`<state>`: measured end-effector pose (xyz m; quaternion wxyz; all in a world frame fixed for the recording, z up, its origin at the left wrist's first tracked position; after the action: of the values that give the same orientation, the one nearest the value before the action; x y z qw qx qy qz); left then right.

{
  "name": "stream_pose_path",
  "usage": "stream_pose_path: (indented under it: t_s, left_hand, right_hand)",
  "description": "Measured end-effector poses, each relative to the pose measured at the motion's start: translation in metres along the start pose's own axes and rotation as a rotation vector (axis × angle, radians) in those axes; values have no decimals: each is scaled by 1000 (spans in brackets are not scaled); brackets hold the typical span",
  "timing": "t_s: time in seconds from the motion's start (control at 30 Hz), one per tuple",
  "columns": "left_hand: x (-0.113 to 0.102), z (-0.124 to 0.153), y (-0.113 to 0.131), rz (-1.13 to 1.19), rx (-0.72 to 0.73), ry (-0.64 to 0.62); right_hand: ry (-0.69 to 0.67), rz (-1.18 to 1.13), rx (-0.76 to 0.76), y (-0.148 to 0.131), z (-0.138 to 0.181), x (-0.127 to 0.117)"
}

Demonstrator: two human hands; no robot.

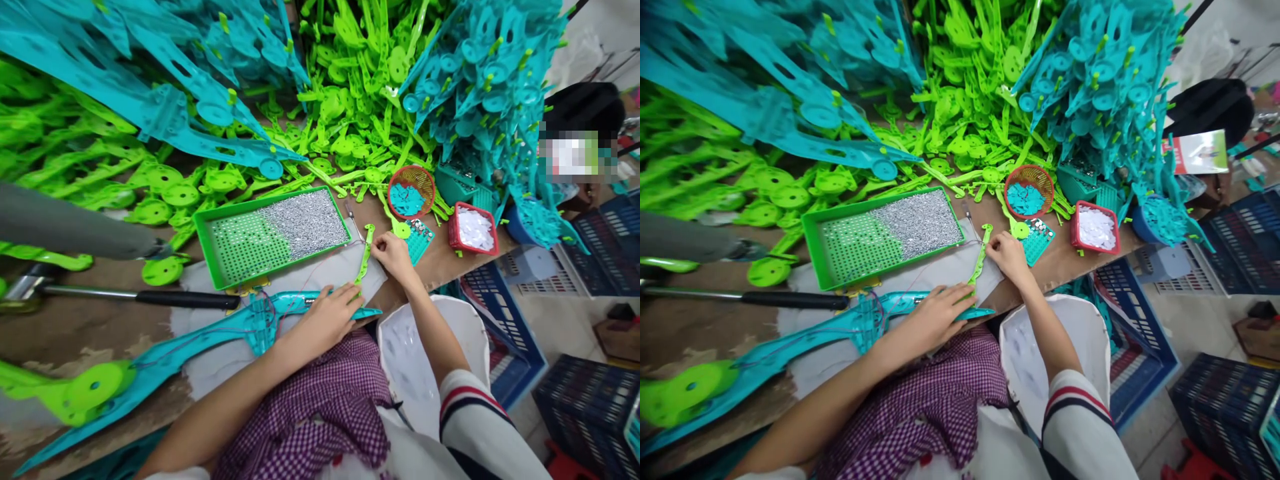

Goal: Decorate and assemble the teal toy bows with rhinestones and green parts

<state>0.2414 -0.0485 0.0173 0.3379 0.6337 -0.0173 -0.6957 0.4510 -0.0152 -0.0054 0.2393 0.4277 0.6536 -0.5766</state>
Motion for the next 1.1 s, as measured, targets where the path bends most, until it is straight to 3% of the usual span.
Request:
stream_pose_path:
  t_s: [0.3, 0.67, 0.9, 1.1]
  left_hand:
    - [1, 0, -1, 12, 8, 7]
    - [0, 1, 0, -3, 31, -26]
    - [-11, 5, 1, -8, 52, -76]
    - [-9, 4, -1, -27, 31, -80]
  right_hand:
    - [-323, 229, -100, -20, -27, -5]
    - [-278, -21, -363, -19, -12, -10]
    - [-497, -125, -460, -20, -28, -6]
    - [-563, -158, -528, -17, -39, -2]
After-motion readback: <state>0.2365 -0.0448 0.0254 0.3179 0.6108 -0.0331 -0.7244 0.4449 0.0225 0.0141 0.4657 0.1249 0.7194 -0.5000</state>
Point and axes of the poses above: each hand's wrist, its own z-axis away from the middle knuckle, its own x-axis out of the palm, y = z × x, the point moved 7 cm from there along -z, towards the middle knuckle, and after that the axes turned 14 degrees about -x, right-handed, at the moved point
